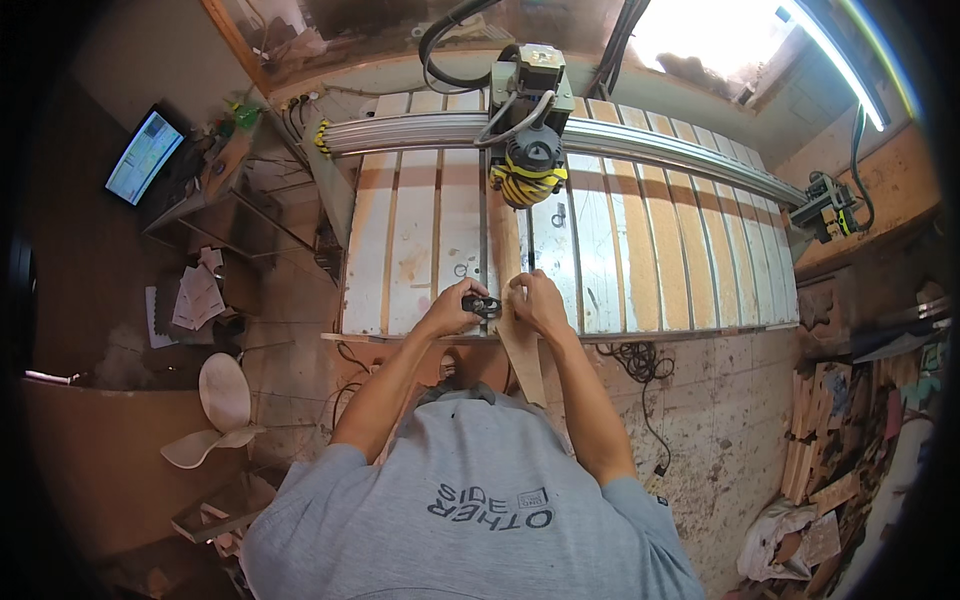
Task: The person prepares a wooden instrument neck on a CNC machine by aligning the piece on the work surface and securing it with clamps.
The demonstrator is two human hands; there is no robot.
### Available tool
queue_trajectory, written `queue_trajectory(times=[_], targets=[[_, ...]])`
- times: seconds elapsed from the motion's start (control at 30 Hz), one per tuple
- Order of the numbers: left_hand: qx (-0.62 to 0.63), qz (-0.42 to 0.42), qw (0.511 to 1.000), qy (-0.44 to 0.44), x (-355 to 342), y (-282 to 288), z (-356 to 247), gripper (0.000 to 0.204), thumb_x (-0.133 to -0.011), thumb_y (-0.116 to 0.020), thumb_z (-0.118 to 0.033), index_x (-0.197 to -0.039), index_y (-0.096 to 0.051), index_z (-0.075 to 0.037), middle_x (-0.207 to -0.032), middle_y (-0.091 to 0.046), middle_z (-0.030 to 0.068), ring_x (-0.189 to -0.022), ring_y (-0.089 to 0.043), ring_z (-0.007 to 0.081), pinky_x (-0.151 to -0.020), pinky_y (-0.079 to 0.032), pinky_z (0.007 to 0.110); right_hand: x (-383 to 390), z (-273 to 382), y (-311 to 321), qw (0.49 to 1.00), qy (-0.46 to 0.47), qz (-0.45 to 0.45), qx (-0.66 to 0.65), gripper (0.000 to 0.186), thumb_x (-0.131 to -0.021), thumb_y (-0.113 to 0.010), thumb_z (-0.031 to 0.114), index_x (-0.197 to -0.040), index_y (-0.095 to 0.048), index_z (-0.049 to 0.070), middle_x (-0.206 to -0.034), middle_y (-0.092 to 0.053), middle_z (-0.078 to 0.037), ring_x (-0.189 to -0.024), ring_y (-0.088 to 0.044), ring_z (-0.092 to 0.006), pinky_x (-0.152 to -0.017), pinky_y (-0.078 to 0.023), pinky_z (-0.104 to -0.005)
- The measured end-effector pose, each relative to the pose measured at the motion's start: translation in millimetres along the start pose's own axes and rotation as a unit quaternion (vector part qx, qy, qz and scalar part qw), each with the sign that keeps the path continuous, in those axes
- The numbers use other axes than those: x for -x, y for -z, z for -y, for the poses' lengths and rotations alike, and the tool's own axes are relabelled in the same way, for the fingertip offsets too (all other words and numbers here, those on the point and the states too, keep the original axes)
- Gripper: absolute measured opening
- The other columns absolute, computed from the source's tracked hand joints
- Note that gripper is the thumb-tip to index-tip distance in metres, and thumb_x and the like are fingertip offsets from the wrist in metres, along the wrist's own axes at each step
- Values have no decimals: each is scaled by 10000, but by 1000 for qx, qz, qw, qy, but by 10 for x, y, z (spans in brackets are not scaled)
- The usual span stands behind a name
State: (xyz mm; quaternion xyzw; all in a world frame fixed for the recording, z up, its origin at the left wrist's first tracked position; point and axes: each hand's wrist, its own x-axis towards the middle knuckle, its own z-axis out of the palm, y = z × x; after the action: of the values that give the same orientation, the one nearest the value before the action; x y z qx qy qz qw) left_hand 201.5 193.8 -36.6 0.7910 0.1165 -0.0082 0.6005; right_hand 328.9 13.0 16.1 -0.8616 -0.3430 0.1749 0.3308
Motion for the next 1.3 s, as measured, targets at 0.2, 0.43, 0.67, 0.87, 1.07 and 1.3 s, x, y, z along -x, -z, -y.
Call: queue_trajectory(times=[0.2,0.43,0.67,0.87,1.07,1.3], targets=[[-14,-1,1000,11,37,68,-74,509,-640,-793,46,-1101,-597,-42,-1055,-685,95,-1007,-667,214,-913,-510,328,94,-91,12,998,49,35,-25,464,-772,-749,136,-1219,-626,111,-1077,-585,-207,-912,-637,-361,-843,-531,-434],[0,-4,1000,6,21,42,-18,492,-649,-778,36,-1086,-571,-50,-1020,-678,99,-969,-656,231,-876,-502,339,-5,-21,28,998,13,63,25,494,-757,-780,164,-1231,-641,166,-1172,-562,-238,-1043,-615,-434,-931,-512,-473],[89,7,996,-21,-26,24,129,527,-689,-795,34,-1119,-504,-49,-1022,-657,79,-980,-623,159,-877,-492,306,-39,359,-23,976,174,83,100,341,-789,-760,302,-1045,-741,78,-1028,-652,-183,-989,-643,-365,-906,-500,-460],[149,37,988,-15,-40,119,261,515,-714,-811,23,-1123,-508,-58,-1070,-650,74,-994,-596,125,-863,-493,293,-73,641,-146,959,188,82,193,340,-772,-798,300,-984,-709,50,-962,-662,-140,-973,-645,-325,-853,-492,-437],[85,10,996,-12,-68,45,81,571,-675,-826,52,-1118,-487,-69,-1057,-662,74,-1012,-612,135,-871,-497,307,-222,388,-231,939,304,85,139,79,-843,-688,110,-917,-715,105,-1012,-666,-101,-964,-650,-323,-856,-498,-427],[144,34,989,-25,-75,80,307,624,-669,-821,72,-1149,-451,-77,-1076,-661,90,-1011,-612,158,-890,-485,304,-118,572,-82,980,66,118,145,94,-822,-712,174,-896,-724,117,-986,-675,-125,-901,-661,-338,-816,-524,-457]])
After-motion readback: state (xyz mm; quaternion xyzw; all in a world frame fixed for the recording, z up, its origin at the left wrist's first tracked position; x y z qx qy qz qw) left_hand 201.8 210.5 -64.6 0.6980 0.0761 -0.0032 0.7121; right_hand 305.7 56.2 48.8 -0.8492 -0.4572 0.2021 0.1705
